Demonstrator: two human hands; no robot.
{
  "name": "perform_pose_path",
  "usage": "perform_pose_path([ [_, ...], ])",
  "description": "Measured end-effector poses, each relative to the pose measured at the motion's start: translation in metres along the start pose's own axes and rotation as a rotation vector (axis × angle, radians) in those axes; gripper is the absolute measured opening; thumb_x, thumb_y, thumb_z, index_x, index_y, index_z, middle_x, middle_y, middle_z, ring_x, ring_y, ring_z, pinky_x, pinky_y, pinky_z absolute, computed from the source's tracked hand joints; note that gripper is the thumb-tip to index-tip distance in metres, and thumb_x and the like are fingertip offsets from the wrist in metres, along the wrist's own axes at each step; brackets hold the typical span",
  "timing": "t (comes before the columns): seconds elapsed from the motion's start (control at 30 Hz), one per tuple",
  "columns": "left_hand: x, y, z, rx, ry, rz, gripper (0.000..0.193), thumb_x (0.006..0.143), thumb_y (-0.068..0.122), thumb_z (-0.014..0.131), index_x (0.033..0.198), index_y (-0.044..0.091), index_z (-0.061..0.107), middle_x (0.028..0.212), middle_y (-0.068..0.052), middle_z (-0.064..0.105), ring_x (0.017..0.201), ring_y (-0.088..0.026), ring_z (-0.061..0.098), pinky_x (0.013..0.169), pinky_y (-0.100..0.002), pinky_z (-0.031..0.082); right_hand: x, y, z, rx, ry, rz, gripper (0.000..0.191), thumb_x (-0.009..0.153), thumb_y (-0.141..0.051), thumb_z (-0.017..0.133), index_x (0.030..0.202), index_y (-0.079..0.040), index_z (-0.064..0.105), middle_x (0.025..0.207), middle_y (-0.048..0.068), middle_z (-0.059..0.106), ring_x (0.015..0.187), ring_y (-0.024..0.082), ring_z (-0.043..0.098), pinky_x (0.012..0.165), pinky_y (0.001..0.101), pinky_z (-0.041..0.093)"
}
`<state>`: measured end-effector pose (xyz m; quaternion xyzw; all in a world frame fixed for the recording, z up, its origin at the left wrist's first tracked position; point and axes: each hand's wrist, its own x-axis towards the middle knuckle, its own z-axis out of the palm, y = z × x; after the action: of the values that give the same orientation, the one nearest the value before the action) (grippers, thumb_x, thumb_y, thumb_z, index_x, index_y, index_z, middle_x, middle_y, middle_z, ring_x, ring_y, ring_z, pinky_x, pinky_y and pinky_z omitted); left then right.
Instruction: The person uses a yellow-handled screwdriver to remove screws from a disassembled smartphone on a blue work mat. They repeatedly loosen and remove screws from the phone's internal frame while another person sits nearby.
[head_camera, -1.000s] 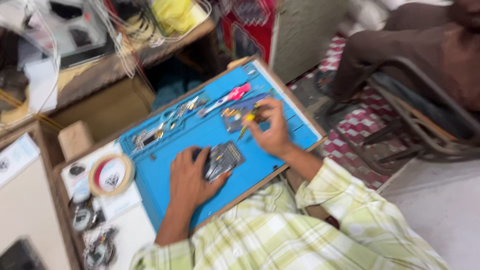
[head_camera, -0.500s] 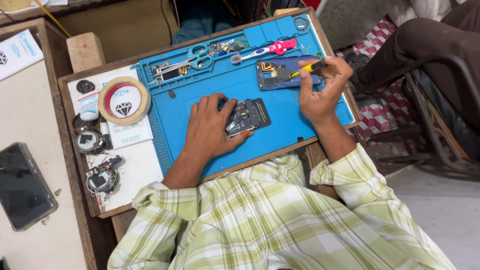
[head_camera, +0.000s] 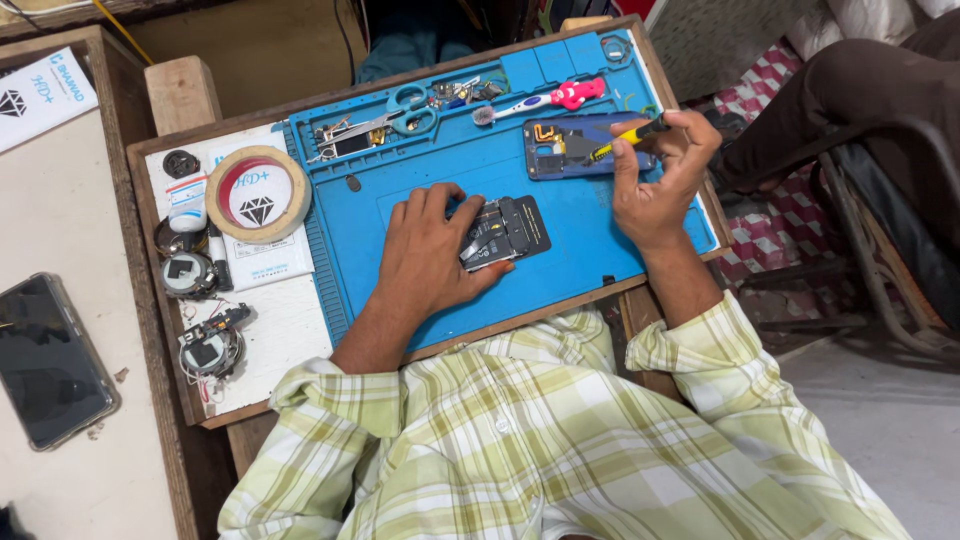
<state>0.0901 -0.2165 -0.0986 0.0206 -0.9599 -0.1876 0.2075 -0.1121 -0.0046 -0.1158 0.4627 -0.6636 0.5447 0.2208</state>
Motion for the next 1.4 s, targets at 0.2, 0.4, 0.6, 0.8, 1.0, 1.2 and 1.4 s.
perform_pose_path([
  [0.2, 0.004, -0.006, 0.002, -0.014, 0.014, -0.005, 0.081, 0.067, 0.059, 0.086, 0.127, 0.006, 0.070, 0.121, -0.014, 0.058, 0.109, -0.032, 0.053, 0.089, -0.047, 0.041, 0.002, 0.006, 0.004, 0.003, -0.016, 0.044, 0.045, 0.114, 0.002, 0.067, 0.140, -0.007, 0.031, 0.113, 0.018, 0.069, 0.103, 0.020, 0.073, 0.088, 0.0262, 0.058],
  [0.4, 0.008, -0.006, 0.003, -0.004, 0.002, -0.010, 0.082, 0.067, 0.060, 0.086, 0.127, 0.006, 0.070, 0.121, -0.014, 0.059, 0.108, -0.032, 0.052, 0.088, -0.046, 0.041, 0.001, 0.012, 0.000, -0.010, 0.008, 0.073, 0.046, 0.116, 0.001, 0.066, 0.140, -0.008, 0.028, 0.113, 0.020, 0.068, 0.103, 0.021, 0.072, 0.088, 0.0245, 0.055],
  [0.6, 0.006, -0.009, 0.003, -0.041, 0.217, 0.076, 0.059, 0.074, 0.052, 0.087, 0.111, 0.007, 0.075, 0.112, -0.011, 0.063, 0.107, -0.031, 0.056, 0.095, -0.047, 0.040, -0.008, 0.001, 0.012, 0.412, 0.119, 0.334, 0.052, 0.116, -0.010, 0.071, 0.141, -0.012, 0.026, 0.104, 0.017, 0.068, 0.089, 0.018, 0.069, 0.077, 0.0278, 0.061],
  [0.8, -0.001, -0.003, 0.009, -0.144, 0.289, 0.157, 0.036, 0.081, 0.032, 0.089, 0.106, 0.010, 0.075, 0.110, -0.003, 0.068, 0.104, -0.023, 0.061, 0.097, -0.043, 0.041, -0.017, -0.015, 0.030, 0.508, 0.053, 0.391, 0.056, 0.112, -0.014, 0.076, 0.138, -0.013, 0.027, 0.100, 0.016, 0.066, 0.076, 0.018, 0.069, 0.066, 0.0294, 0.060],
  [1.0, -0.003, 0.004, 0.017, -0.210, 0.259, 0.128, 0.031, 0.083, 0.028, 0.088, 0.106, 0.011, 0.076, 0.107, -0.001, 0.069, 0.098, -0.020, 0.063, 0.096, -0.042, 0.042, -0.017, -0.017, 0.033, 0.530, 0.049, 0.411, 0.055, 0.111, -0.015, 0.077, 0.136, -0.012, 0.027, 0.106, 0.018, 0.068, 0.082, 0.017, 0.069, 0.064, 0.0281, 0.061],
  [1.2, -0.005, 0.003, 0.022, -0.235, 0.272, 0.128, 0.025, 0.083, 0.025, 0.088, 0.101, 0.013, 0.077, 0.104, 0.001, 0.069, 0.093, -0.019, 0.064, 0.095, -0.041, 0.041, -0.020, -0.021, 0.036, 0.537, 0.022, 0.414, 0.056, 0.111, -0.014, 0.077, 0.138, -0.013, 0.027, 0.106, 0.018, 0.068, 0.081, 0.016, 0.070, 0.064, 0.0274, 0.061],
  [1.4, -0.004, 0.000, 0.026, -0.233, 0.282, 0.136, 0.019, 0.086, 0.021, 0.087, 0.099, 0.013, 0.078, 0.101, 0.002, 0.070, 0.094, -0.019, 0.065, 0.094, -0.040, 0.042, -0.022, -0.020, 0.035, 0.518, 0.011, 0.379, 0.056, 0.111, -0.013, 0.077, 0.134, -0.013, 0.026, 0.105, 0.018, 0.068, 0.080, 0.017, 0.070, 0.064, 0.0279, 0.061],
])
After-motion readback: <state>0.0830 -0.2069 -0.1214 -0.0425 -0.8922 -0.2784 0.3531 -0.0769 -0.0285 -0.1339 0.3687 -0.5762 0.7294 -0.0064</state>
